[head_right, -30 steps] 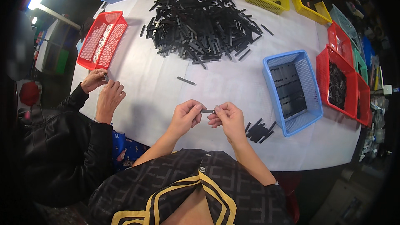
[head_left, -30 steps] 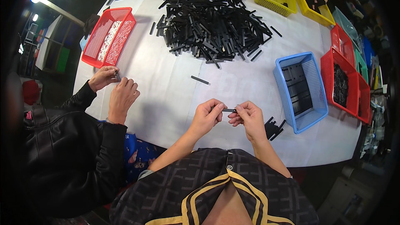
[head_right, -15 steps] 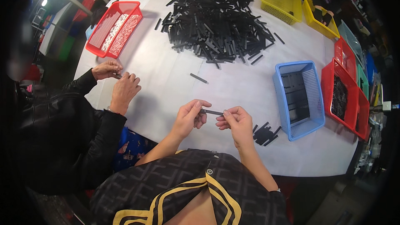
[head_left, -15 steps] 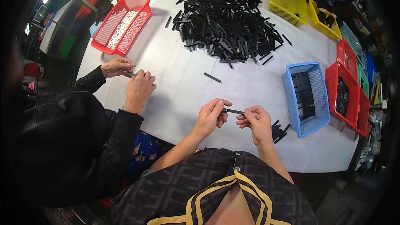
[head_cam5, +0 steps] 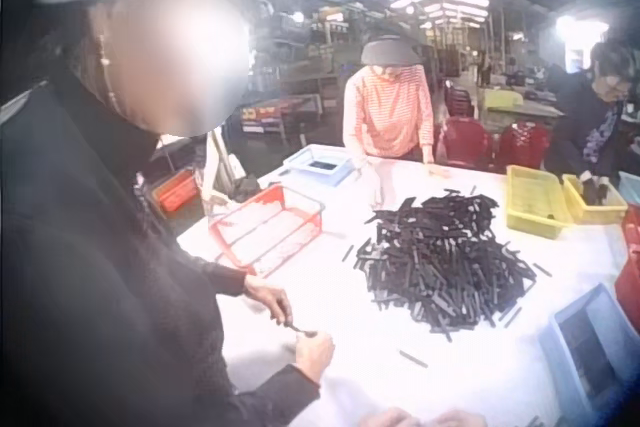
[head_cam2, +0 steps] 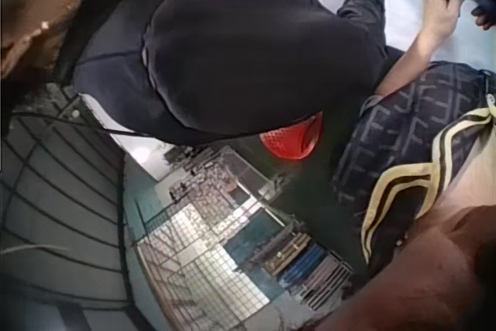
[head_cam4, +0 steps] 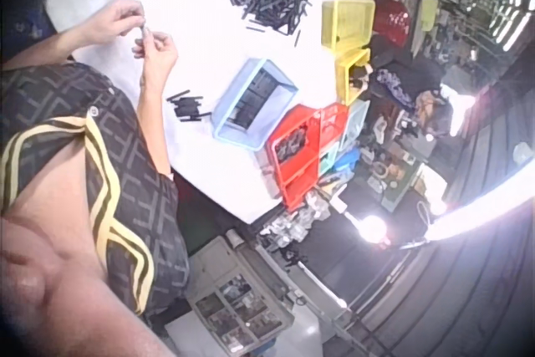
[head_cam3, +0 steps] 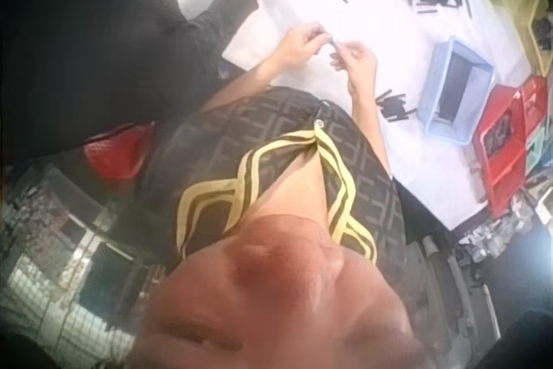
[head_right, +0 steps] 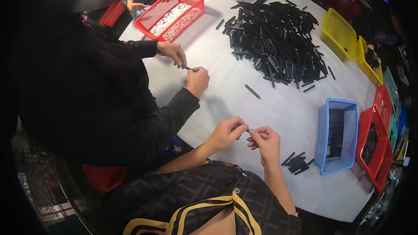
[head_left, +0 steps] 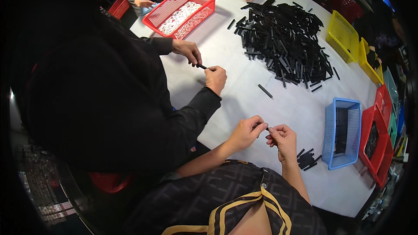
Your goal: The person picks up small black plastic pieces from a pile on a white table and joins them together by hand. The assembled pieces are placed into a blue basket. Other people are visible in the background performing similar tasks.
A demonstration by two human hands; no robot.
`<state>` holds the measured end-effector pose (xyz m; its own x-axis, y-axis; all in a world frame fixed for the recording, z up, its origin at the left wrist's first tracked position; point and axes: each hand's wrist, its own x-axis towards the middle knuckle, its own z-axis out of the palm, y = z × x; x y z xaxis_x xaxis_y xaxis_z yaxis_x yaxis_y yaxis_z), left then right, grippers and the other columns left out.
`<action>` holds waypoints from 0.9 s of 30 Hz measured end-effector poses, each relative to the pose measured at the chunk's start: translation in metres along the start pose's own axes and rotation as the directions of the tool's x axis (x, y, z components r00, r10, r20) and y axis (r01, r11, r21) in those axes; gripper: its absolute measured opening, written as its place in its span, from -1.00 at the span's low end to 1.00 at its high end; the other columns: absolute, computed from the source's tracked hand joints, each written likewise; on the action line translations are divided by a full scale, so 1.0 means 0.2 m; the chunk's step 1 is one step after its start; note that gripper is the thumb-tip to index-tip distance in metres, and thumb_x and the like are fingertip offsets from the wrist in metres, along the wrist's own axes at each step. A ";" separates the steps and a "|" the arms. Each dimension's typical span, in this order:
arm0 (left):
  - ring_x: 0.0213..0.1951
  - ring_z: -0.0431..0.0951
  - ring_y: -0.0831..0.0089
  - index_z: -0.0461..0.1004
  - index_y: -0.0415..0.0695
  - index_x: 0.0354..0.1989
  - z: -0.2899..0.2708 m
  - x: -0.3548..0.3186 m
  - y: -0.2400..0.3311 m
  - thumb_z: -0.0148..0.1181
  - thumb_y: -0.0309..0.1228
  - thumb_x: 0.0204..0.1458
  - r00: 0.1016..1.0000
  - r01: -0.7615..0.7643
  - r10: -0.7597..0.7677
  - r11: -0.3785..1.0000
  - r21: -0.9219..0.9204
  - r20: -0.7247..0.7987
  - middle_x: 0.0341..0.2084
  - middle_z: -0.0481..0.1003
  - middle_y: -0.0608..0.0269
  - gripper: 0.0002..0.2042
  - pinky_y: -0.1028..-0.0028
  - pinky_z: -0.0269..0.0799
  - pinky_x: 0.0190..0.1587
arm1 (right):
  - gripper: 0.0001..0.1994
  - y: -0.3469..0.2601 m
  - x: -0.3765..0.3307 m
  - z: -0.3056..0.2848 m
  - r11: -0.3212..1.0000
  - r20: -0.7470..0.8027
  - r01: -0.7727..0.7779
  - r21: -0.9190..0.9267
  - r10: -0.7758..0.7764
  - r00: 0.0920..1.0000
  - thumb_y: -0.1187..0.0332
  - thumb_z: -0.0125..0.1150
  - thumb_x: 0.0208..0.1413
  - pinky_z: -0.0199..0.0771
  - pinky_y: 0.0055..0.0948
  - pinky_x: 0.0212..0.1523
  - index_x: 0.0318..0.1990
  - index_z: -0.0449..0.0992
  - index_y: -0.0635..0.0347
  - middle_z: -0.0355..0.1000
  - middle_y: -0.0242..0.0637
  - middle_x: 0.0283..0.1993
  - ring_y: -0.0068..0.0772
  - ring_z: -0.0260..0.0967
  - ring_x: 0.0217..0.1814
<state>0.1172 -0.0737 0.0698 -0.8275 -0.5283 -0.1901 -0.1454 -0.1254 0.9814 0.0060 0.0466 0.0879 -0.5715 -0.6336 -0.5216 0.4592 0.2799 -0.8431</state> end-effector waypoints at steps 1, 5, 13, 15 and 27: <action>-0.63 0.26 0.71 0.39 -0.26 -0.42 -0.01 0.00 -0.01 0.04 -0.39 0.10 1.000 -0.009 0.010 1.000 0.024 -0.013 -0.72 0.31 0.42 -0.83 0.63 0.17 -0.59 | -0.81 0.01 0.02 0.02 1.000 0.022 -0.011 -0.008 0.012 1.000 0.40 0.22 0.00 0.32 -0.64 -0.62 -0.36 0.37 0.32 0.44 -0.19 -0.55 -0.51 0.38 -0.62; -0.65 0.25 0.71 0.39 -0.24 -0.46 -0.09 0.00 -0.06 0.04 -0.38 0.10 0.999 -0.009 0.012 0.998 0.060 -0.046 -0.74 0.31 0.41 -0.81 0.62 0.17 -0.60 | -0.82 0.03 0.08 0.09 1.000 0.076 0.000 0.000 0.000 0.997 0.38 0.16 0.06 0.34 -0.62 -0.62 -0.35 0.39 0.35 0.43 -0.18 -0.54 -0.49 0.38 -0.62; -0.68 0.29 0.69 0.39 -0.24 -0.51 -0.10 0.07 -0.04 0.03 -0.34 0.10 0.998 0.052 -0.054 0.998 -0.047 -0.027 -0.78 0.33 0.37 -0.77 0.62 0.18 -0.62 | -0.77 -0.05 0.06 0.05 0.983 0.155 -0.104 0.149 0.080 0.985 0.31 -0.08 0.20 0.47 -0.53 -0.43 -0.26 0.37 0.34 0.46 -0.12 -0.42 -0.40 0.45 -0.47; -0.69 0.27 0.72 0.38 -0.23 -0.50 -0.08 0.09 -0.02 0.02 -0.35 0.11 0.997 0.071 -0.075 0.989 -0.132 -0.025 -0.78 0.31 0.42 -0.78 0.66 0.14 -0.63 | -0.76 -0.07 0.04 0.02 0.978 0.119 -0.106 0.181 0.086 0.989 0.28 -0.09 0.21 0.49 -0.52 -0.42 -0.26 0.36 0.32 0.46 -0.10 -0.41 -0.37 0.46 -0.45; -0.68 0.25 0.71 0.35 -0.21 -0.48 0.03 0.19 0.00 -0.07 -0.32 0.16 0.984 0.161 -0.153 0.982 -0.094 0.089 -0.75 0.31 0.40 -0.76 0.65 0.13 -0.63 | -0.72 -0.07 0.01 -0.11 0.988 -0.004 -0.081 0.132 0.082 0.997 0.24 -0.07 0.20 0.48 -0.52 -0.49 -0.34 0.36 0.34 0.47 -0.07 -0.43 -0.34 0.48 -0.48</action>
<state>0.0821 -0.0879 0.0631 -0.8404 -0.4261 -0.3349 -0.2255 -0.2870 0.9310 -0.0169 0.0563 0.0956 -0.5346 -0.6054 -0.5896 0.5895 0.2328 -0.7735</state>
